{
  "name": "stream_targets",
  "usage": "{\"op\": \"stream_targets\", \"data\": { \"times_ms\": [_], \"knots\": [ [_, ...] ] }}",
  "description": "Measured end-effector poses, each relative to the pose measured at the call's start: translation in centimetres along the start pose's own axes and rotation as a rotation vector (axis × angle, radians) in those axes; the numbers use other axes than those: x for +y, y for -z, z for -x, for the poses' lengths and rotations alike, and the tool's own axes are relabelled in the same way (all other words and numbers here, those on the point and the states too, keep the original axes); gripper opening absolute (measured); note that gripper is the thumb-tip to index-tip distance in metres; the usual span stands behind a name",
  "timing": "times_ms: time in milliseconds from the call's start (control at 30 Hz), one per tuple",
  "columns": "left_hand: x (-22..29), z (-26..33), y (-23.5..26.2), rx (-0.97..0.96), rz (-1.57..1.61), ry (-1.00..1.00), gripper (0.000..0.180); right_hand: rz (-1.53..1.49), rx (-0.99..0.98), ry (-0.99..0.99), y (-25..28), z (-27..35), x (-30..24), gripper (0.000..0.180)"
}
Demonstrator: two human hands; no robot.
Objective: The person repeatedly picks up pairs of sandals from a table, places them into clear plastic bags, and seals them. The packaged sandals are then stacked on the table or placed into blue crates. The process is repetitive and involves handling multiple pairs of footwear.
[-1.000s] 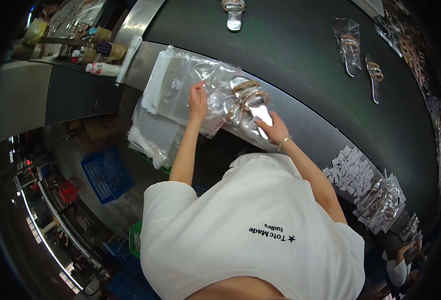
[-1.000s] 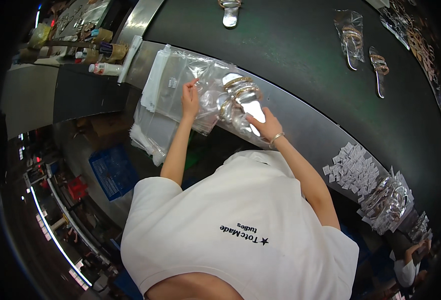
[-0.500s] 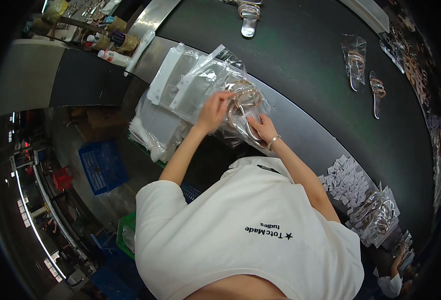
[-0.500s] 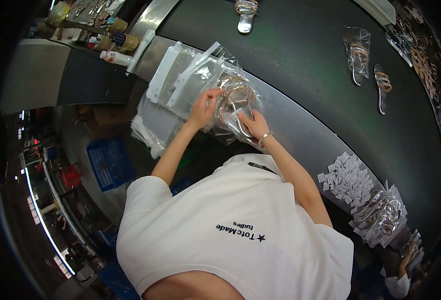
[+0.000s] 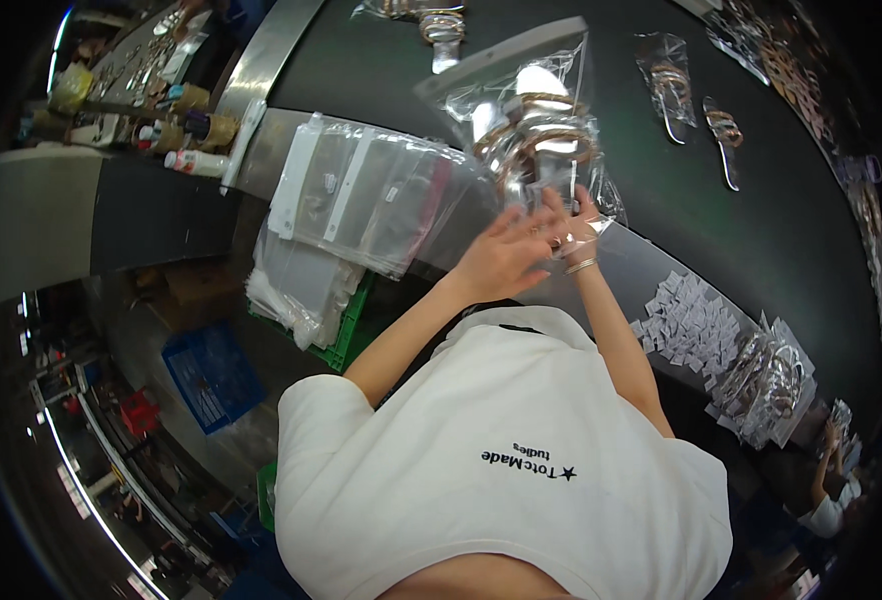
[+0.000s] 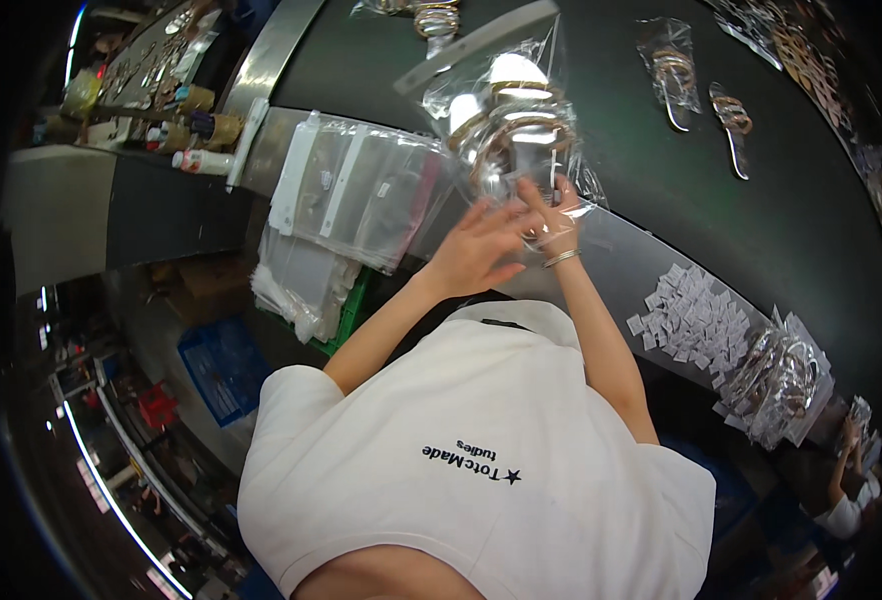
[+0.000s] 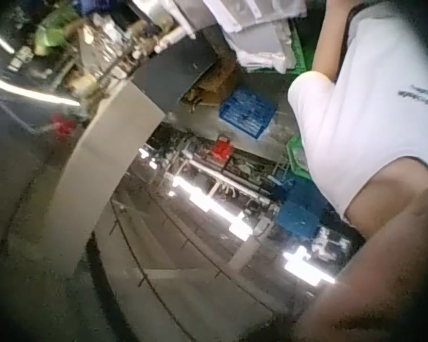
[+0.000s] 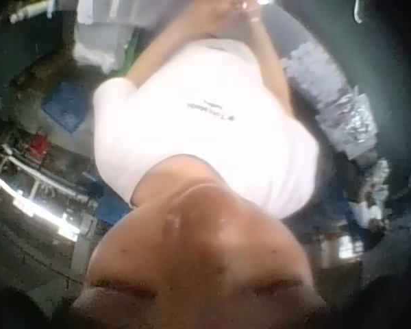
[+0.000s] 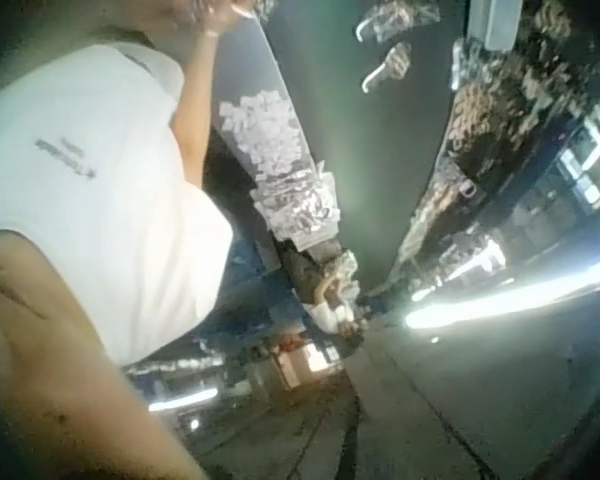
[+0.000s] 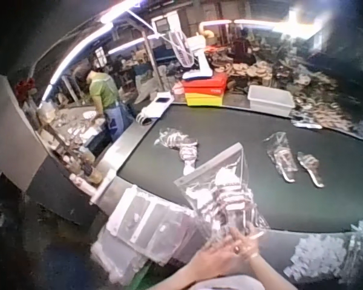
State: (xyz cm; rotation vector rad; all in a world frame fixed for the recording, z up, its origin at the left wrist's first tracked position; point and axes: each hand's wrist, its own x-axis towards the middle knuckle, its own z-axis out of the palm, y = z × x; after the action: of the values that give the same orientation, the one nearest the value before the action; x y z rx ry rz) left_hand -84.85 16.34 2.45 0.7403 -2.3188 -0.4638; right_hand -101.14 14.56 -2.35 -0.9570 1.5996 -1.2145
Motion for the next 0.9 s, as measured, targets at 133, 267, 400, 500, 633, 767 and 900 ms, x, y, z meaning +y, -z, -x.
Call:
{"op": "stream_targets", "data": {
  "times_ms": [133, 267, 400, 500, 633, 767, 900],
  "knots": [
    [0.5, -1.0, -3.5, 0.374, 0.355, 0.631, 0.052, -0.479, 0.139, 0.046, 1.6, -0.4, -2.1, 0.040],
    [2.9, -1.9, -4.0, -0.359, 0.348, 0.528, 0.025, -0.437, 0.237, 0.034, 3.7, -1.0, -4.6, 0.039],
    [3.9, -2.6, -0.7, -0.319, 0.590, 0.599, 0.023, -0.354, 0.433, 0.233, 5.1, -0.9, -3.8, 0.036],
    [4.4, -2.4, -0.9, -0.410, 0.806, 0.547, 0.021, -0.634, 0.408, 0.050, 4.9, 0.7, -5.1, 0.036],
    [1.4, -2.1, -4.7, -0.191, 1.510, 0.780, 0.039, -0.571, 0.358, -0.014, 5.0, 1.5, -2.1, 0.035],
    [0.6, 0.5, -10.8, -0.135, 1.563, 1.104, 0.042, -0.264, 0.285, -0.324, 8.6, 1.2, 11.6, 0.048],
    [0.8, 2.4, -10.8, -0.137, 1.800, 1.232, 0.033, 0.444, 0.184, -0.035, 9.7, 4.6, 10.6, 0.071]
  ]
}}
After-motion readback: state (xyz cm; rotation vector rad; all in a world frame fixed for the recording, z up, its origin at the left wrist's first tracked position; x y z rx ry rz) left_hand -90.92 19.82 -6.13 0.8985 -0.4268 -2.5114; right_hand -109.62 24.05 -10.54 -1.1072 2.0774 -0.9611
